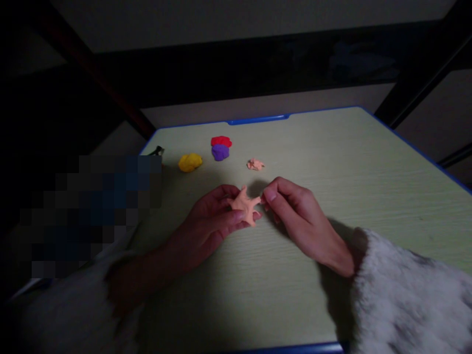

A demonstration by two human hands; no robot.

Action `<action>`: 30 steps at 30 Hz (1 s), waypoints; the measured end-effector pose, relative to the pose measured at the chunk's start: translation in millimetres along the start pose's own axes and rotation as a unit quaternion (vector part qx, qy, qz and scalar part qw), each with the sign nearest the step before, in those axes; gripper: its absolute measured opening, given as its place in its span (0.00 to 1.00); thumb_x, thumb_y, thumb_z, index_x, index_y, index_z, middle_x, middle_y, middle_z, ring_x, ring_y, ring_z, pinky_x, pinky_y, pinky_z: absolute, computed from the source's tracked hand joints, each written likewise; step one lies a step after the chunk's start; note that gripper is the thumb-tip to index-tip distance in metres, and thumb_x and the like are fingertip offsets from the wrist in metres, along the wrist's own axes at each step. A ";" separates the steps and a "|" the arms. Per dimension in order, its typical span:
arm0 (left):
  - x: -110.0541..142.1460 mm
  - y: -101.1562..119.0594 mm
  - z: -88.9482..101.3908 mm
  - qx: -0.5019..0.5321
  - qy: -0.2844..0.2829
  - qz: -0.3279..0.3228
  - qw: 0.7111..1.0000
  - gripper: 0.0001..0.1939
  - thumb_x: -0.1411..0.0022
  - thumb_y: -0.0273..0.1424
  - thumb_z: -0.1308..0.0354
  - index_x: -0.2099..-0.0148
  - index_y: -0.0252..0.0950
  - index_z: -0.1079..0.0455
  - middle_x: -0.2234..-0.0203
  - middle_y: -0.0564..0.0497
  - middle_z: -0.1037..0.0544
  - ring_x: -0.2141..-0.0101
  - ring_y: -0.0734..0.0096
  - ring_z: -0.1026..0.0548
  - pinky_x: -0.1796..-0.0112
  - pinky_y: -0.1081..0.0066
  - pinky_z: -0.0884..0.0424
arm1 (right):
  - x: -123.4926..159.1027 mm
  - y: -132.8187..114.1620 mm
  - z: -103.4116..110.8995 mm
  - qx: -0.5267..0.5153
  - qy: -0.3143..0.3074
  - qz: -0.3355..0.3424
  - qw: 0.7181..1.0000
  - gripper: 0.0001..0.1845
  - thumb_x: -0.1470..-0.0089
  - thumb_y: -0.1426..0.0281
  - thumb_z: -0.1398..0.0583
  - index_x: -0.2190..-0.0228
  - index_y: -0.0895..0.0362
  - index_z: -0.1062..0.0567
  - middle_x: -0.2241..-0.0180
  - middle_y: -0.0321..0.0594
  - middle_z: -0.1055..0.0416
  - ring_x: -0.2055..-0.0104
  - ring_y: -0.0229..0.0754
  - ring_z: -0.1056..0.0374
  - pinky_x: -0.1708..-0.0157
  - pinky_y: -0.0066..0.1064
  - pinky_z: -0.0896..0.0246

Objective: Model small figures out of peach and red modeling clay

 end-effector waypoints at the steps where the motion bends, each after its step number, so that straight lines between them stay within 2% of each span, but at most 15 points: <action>1: -0.1 -0.3 0.6 -0.008 0.001 -0.002 1.000 0.16 0.56 0.22 0.36 0.64 0.34 0.36 0.71 0.52 0.25 0.70 0.71 0.25 0.65 0.69 0.30 | 0.4 0.2 -3.9 -0.004 -0.007 -0.007 1.000 0.13 0.40 0.65 0.48 0.75 0.56 0.36 0.82 0.29 0.45 0.83 0.30 0.49 0.87 0.21 0.55; 5: -0.8 -1.2 0.4 -0.020 -0.008 -0.006 1.000 0.17 0.56 0.22 0.36 0.62 0.34 0.36 0.69 0.50 0.25 0.67 0.69 0.25 0.62 0.66 0.31 | 1.0 -4.0 -11.0 -0.001 -0.017 -0.002 1.000 0.12 0.40 0.64 0.48 0.75 0.55 0.37 0.81 0.29 0.45 0.82 0.30 0.48 0.85 0.21 0.53; 10: -0.7 -1.0 0.1 -0.019 -0.003 -0.004 1.000 0.17 0.57 0.22 0.36 0.64 0.34 0.36 0.68 0.50 0.25 0.68 0.69 0.25 0.62 0.66 0.31 | 1.4 -3.7 -8.4 0.020 -0.019 -0.003 1.000 0.11 0.40 0.65 0.48 0.74 0.55 0.38 0.80 0.30 0.44 0.80 0.31 0.46 0.83 0.22 0.50; 13: -0.6 -1.5 -0.4 -0.010 -0.003 -0.002 1.000 0.17 0.57 0.22 0.36 0.64 0.34 0.37 0.69 0.51 0.25 0.68 0.69 0.25 0.63 0.66 0.31 | 2.1 -3.0 -8.5 0.013 -0.021 -0.006 1.000 0.11 0.40 0.65 0.48 0.73 0.55 0.37 0.80 0.30 0.45 0.81 0.31 0.47 0.84 0.22 0.51; 20: -1.1 -2.4 1.0 -0.004 -0.011 -0.006 1.000 0.18 0.57 0.23 0.36 0.62 0.34 0.37 0.69 0.51 0.25 0.68 0.67 0.25 0.63 0.64 0.31 | 1.4 10.0 -6.4 -0.079 0.014 -0.052 0.995 0.15 0.41 0.60 0.48 0.75 0.55 0.38 0.81 0.29 0.46 0.81 0.31 0.50 0.84 0.22 0.55; 26: -0.7 -1.7 0.6 -0.006 -0.007 -0.006 1.000 0.18 0.57 0.22 0.37 0.63 0.34 0.38 0.69 0.52 0.26 0.68 0.70 0.25 0.64 0.67 0.31 | 2.6 12.5 -10.5 -0.064 -0.012 -0.072 0.995 0.13 0.42 0.60 0.46 0.74 0.55 0.37 0.81 0.29 0.47 0.80 0.30 0.50 0.83 0.21 0.56; 30: -2.2 -0.7 2.5 -0.004 0.002 -0.013 1.000 0.18 0.57 0.21 0.37 0.63 0.34 0.39 0.69 0.52 0.26 0.68 0.70 0.25 0.64 0.67 0.31 | 2.2 9.0 -11.2 -0.073 -0.016 -0.067 0.995 0.16 0.41 0.60 0.48 0.76 0.55 0.37 0.81 0.29 0.47 0.80 0.30 0.51 0.83 0.22 0.57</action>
Point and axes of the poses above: each hand's wrist, its own x-axis away from the middle knuckle, its own z-axis out of the back of the hand, y = z × x, the point moved 9 cm from there along -x, towards the middle knuckle
